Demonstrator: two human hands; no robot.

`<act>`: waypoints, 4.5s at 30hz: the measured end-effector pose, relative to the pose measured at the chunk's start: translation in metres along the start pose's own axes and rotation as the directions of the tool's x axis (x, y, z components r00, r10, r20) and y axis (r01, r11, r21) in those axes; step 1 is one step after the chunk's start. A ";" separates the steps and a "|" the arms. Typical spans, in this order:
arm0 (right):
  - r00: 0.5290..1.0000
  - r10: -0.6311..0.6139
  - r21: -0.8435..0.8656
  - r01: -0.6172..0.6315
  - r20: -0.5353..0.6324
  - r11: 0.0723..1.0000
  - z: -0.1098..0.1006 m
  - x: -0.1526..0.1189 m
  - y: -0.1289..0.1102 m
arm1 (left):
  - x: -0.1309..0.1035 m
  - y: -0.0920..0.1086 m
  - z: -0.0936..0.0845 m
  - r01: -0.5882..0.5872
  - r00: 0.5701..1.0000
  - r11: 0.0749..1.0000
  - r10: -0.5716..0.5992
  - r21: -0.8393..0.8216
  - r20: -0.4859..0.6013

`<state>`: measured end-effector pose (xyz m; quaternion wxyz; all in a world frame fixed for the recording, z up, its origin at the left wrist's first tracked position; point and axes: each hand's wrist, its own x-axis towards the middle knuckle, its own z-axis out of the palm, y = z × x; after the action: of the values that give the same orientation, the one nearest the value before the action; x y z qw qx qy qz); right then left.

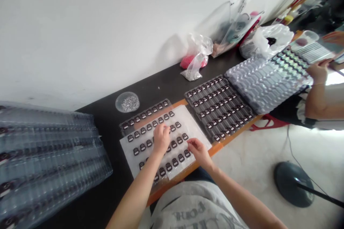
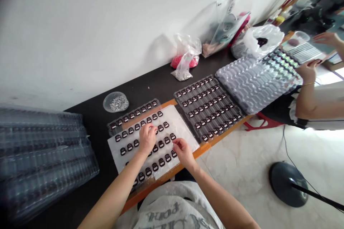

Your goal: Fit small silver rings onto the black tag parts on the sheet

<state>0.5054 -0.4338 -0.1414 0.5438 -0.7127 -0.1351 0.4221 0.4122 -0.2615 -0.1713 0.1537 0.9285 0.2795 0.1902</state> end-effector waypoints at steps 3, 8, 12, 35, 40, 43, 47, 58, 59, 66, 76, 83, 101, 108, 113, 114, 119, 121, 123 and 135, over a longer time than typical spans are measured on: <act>0.995 -0.102 -0.152 0.102 0.005 0.983 0.005 0.014 -0.006 | -0.022 0.002 -0.019 0.048 0.999 0.998 -0.049 -0.036 -0.016; 0.912 -0.368 -0.387 0.411 0.182 0.826 0.035 0.058 -0.044 | -0.068 0.003 -0.043 0.169 0.983 0.983 -0.174 -0.075 -0.066; 0.752 -0.499 -0.495 0.659 0.430 0.566 0.097 0.105 -0.089 | -0.096 -0.001 -0.056 0.256 0.959 0.962 -0.265 -0.096 -0.098; 0.790 -0.055 -0.788 0.613 0.610 0.054 0.280 0.232 -0.136 | -0.142 -0.038 -0.116 0.371 0.912 0.883 -0.405 -0.287 -0.067; 0.797 -0.162 -0.783 0.603 0.581 0.156 0.272 0.231 -0.141 | -0.139 -0.036 -0.111 0.431 0.873 0.788 -0.488 -0.440 -0.019; 0.798 -0.241 -0.762 0.601 0.553 0.241 0.265 0.224 -0.148 | -0.133 -0.033 -0.106 0.533 0.769 0.527 -0.628 -0.662 0.121; 0.787 -0.288 -0.694 0.617 0.546 0.371 0.238 0.180 -0.146 | -0.111 -0.035 -0.097 0.474 0.485 -0.186 -0.761 -0.861 0.432; 0.620 -0.333 -0.446 0.763 0.711 0.469 0.138 0.022 -0.052 | -0.065 -0.014 -0.066 0.059 0.429 -0.804 -0.515 -0.592 0.742; 0.630 -0.342 -0.465 0.761 0.697 0.453 0.132 0.019 -0.049 | -0.066 -0.009 -0.063 0.067 0.423 -0.808 -0.509 -0.586 0.750; 0.741 -0.344 -0.621 0.671 0.577 0.405 0.092 0.018 -0.047 | -0.069 0.019 -0.051 0.211 0.486 -0.667 -0.562 -0.714 0.669; 0.681 -0.171 -0.649 0.731 0.712 0.210 0.062 0.022 -0.049 | -0.068 0.028 -0.056 0.568 0.495 -0.482 -0.448 -0.667 0.745; 0.577 -0.217 -0.508 0.806 0.787 0.304 0.055 0.030 -0.051 | -0.074 0.015 -0.060 0.669 0.530 -0.480 -0.229 -0.568 0.817; 0.659 -0.296 -0.383 0.681 0.691 0.624 0.059 0.028 -0.052 | -0.073 0.014 -0.060 0.677 0.532 -0.428 -0.278 -0.599 0.800; 0.680 -0.335 -0.389 0.679 0.652 0.623 0.063 0.026 -0.047 | -0.065 0.018 -0.067 0.635 0.479 -0.511 -0.329 -0.580 0.814; 0.666 -0.328 -0.363 0.679 0.670 0.638 0.062 0.026 -0.052 | -0.065 0.018 -0.070 0.624 0.494 -0.526 -0.308 -0.578 0.813; 0.658 -0.328 -0.350 0.681 0.678 0.643 0.061 0.026 -0.053 | -0.065 0.018 -0.070 0.629 0.498 -0.519 -0.302 -0.578 0.813; 0.647 -0.322 -0.324 0.676 0.691 0.661 0.058 0.025 -0.055 | -0.067 0.018 -0.068 0.671 0.497 -0.444 -0.324 -0.593 0.805; 0.659 -0.325 -0.335 0.671 0.678 0.662 0.058 0.025 -0.054 | -0.067 0.019 -0.067 0.670 0.492 -0.424 -0.361 -0.609 0.792; 0.667 -0.337 -0.336 0.669 0.665 0.663 0.058 0.024 -0.053 | -0.067 0.019 -0.066 0.664 0.483 -0.429 -0.379 -0.612 0.789; 0.690 -0.346 -0.346 0.656 0.636 0.671 0.059 0.021 -0.058 | -0.064 0.022 -0.071 0.627 0.489 -0.471 -0.382 -0.621 0.784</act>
<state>0.4893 -0.3590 -0.1031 0.3551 -0.6258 -0.5902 0.3660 0.3419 -0.3030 -0.1170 0.8456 0.2409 0.4573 0.1336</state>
